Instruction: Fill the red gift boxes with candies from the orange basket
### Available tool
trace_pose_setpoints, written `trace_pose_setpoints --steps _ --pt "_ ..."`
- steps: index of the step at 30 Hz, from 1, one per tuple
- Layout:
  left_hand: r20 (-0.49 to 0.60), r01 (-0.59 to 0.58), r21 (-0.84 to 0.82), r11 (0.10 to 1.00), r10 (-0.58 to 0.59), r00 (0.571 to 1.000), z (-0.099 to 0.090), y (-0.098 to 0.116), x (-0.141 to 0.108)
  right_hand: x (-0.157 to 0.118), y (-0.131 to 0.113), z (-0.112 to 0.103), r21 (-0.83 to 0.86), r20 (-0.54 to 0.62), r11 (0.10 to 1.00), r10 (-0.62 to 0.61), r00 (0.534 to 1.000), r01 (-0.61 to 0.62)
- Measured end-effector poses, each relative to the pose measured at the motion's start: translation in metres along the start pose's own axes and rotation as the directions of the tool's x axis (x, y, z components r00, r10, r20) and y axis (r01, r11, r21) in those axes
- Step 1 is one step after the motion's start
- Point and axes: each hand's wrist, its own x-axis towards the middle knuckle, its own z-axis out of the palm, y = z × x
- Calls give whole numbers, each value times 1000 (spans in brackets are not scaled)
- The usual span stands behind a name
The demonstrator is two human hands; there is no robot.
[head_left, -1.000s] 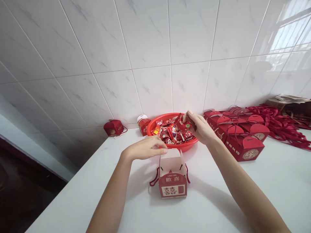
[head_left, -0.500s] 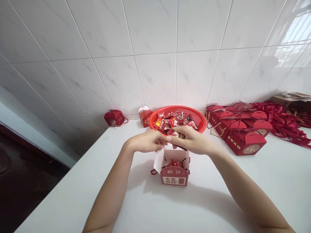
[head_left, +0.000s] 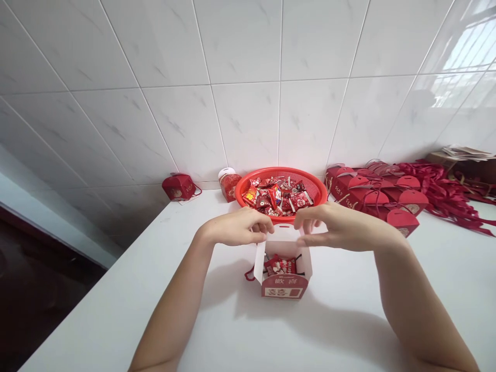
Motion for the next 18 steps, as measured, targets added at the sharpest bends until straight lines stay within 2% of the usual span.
trace_pose_setpoints --steps 3,5,9,13,18 --pt "28 -35 -27 999 36 999 2 2 1 -9 8 -5 -121 133 990 86 987 -70" --pt "45 -35 -46 998 37 998 3 5 2 -10 9 -1 -219 161 968 161 974 -124" --pt "49 -30 -74 997 34 998 7 14 0 0 4 16 -347 72 914 252 965 -212" --pt "114 -101 -82 991 111 987 13 23 -1 11 -3 31 -386 -35 880 286 958 -277" --pt "206 -121 -26 992 124 971 17 29 1 15 -7 41 -406 20 867 323 946 -288"
